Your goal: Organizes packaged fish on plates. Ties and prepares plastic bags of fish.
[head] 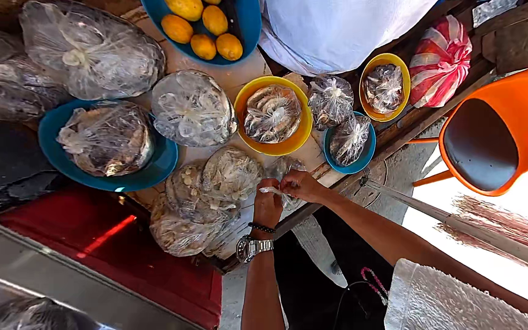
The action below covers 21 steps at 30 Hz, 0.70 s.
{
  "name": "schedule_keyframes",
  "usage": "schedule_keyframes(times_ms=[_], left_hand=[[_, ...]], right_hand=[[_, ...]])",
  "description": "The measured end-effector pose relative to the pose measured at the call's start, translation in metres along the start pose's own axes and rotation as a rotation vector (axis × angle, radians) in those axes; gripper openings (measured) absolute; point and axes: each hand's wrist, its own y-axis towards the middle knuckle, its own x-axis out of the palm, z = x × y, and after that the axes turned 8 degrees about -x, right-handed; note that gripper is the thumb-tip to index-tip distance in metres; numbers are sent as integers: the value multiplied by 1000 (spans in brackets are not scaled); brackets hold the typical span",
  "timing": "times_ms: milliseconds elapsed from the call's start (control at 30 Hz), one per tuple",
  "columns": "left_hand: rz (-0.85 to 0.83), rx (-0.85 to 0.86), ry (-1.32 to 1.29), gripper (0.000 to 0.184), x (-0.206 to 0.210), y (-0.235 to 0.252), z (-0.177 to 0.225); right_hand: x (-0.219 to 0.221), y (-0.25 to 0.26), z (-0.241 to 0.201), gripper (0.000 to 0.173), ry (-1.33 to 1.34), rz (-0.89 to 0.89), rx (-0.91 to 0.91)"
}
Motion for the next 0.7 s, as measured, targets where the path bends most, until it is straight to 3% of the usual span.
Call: schedule_keyframes(times_ms=[133,233,400,533,600,700], left_hand=[[-97,-82,-24,20,-12,12,0],[-193,-195,-47,19,-19,17,9],[-175,-235,-133,17,-23,11,14],[-144,-222,-368,16,-16,3,2],[-140,-270,-503,25,-14,1,2],[-188,-270,-555,20,-12,2,2]], right_hand=[[5,-7,12,12,-89,25,-209],[11,-10,11,15,-240,33,-185],[34,-11,9,21,-388,299,-199],[49,-12,17,15,-510,431,-264],[55,-14,19,14,-560,492,-279],[57,-16,18,16,-584,512,-252]])
